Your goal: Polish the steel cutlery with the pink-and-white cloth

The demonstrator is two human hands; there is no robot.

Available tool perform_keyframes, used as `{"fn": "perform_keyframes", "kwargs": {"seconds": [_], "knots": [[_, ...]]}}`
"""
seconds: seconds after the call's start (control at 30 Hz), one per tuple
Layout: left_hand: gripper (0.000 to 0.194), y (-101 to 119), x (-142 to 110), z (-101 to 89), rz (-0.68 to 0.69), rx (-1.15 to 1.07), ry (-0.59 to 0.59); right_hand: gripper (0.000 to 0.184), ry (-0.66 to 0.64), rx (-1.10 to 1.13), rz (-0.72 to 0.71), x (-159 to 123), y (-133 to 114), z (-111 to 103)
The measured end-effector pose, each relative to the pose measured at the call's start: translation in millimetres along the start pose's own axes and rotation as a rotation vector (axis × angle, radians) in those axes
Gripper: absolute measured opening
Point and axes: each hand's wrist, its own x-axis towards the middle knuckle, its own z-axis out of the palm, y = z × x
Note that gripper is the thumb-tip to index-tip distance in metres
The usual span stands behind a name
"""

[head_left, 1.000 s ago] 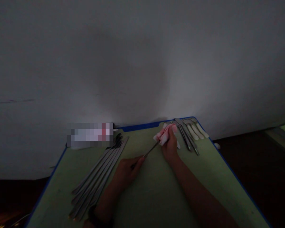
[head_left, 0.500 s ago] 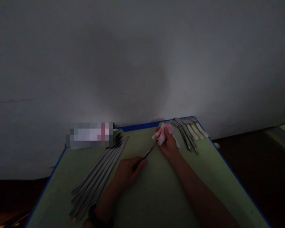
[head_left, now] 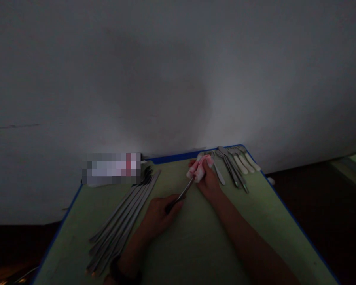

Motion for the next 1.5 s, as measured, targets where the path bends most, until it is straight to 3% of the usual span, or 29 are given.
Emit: {"fn": "perform_keyframes", "kwargs": {"seconds": [0.13, 0.3, 0.47, 0.7, 0.87, 1.0, 1.2, 1.37, 1.5], "knots": [[0.03, 1, -3, -8.2, -0.008, -0.172, -0.122, 0.022, 0.064, 0.104, -0.041, 6, -2, -7], [0.025, 2, -2, -11.2, 0.005, -0.351, -0.185, 0.024, 0.059, 0.135, -0.003, 9, -3, -9], [0.03, 2, 0, -5.0, -0.039, -0.303, -0.153, 0.029, 0.028, 0.06, 0.028, 8, -2, -7], [0.028, 5, -2, -12.4, 0.066, -0.393, -0.161, 0.029, -0.005, 0.01, -0.036, 7, 1, -8], [0.032, 6, 0, -11.0, 0.064, -0.355, -0.168, 0.033, -0.08, -0.094, -0.006, 4, -1, -4], [0.038, 5, 2, -4.3, 0.013, -0.302, -0.127, 0.041, -0.129, -0.275, 0.043, -4, 2, -2], [0.04, 4, 4, -0.8, -0.149, -0.224, -0.022, 0.039, -0.32, -0.523, 0.137, -11, 2, -6], [0.031, 6, 4, -3.8, -0.149, -0.253, 0.005, 0.04, -0.314, -0.554, 0.156, -14, -2, -4], [0.034, 8, 2, -5.0, -0.111, -0.294, -0.068, 0.038, -0.319, -0.563, 0.194, -15, -2, -4]]}}
